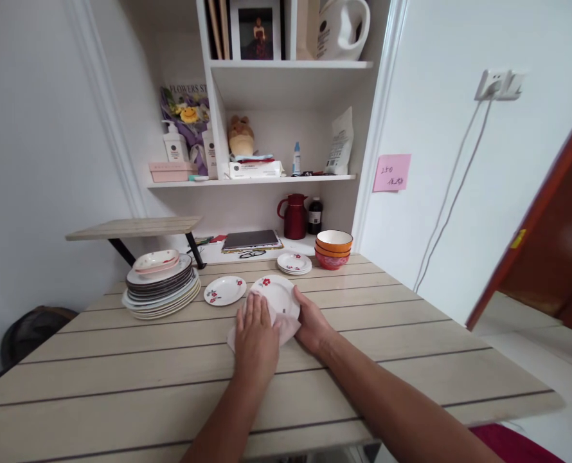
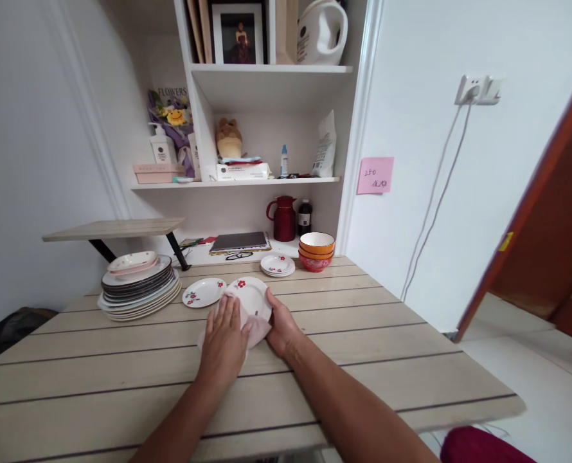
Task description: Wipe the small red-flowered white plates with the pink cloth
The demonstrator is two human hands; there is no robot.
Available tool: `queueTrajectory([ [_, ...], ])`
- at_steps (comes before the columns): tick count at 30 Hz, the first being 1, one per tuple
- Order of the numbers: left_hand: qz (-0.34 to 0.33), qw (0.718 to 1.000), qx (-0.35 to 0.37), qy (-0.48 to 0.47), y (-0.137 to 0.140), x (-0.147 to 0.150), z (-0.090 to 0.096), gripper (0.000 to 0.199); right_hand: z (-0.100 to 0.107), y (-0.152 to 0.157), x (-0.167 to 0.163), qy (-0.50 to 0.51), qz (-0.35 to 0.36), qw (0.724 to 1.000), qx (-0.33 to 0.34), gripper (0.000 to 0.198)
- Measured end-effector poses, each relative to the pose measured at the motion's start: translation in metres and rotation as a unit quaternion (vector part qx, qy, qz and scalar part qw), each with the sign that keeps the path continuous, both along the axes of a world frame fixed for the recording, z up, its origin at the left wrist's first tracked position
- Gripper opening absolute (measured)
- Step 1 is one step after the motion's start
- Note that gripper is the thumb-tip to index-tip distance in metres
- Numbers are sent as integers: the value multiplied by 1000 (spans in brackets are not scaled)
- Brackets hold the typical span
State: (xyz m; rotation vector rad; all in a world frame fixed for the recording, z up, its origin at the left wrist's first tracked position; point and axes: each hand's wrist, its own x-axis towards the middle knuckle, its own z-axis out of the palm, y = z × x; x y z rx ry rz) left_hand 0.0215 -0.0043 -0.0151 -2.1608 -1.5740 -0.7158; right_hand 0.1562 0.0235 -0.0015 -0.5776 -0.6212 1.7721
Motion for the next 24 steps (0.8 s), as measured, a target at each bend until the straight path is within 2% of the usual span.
queueTrajectory([
  [5, -132, 990, -19, 52, -5, 9, -2, 50, 1, 1, 6, 21, 35, 999, -13, 56],
  [8, -163, 985, -10, 57, -7, 10, -2, 52, 2, -3, 6, 8, 80, 996, -31, 58],
  [10, -151, 987, 1, 47, -7, 8, -2, 54, 4, -6, 3, 16, 99, 995, -21, 56],
  [13, -83, 996, 13, 15, -4, 7, -3, 60, 6, -10, -3, 26, 101, 995, 4, 53],
  [16, -3, 1000, 14, -12, -1, 6, -7, 66, 4, -8, -7, 11, 80, 997, 12, 54],
  [18, 27, 999, 5, -19, 1, 5, -10, 67, 1, -5, -8, 4, 53, 999, 6, 54],
  [21, 20, 1000, -6, -14, 1, 5, -12, 67, -2, 0, -5, 11, 28, 1000, -2, 54],
  [24, -45, 999, -14, 11, -3, 7, -13, 65, 1, 1, 0, 19, 10, 1000, -8, 55],
])
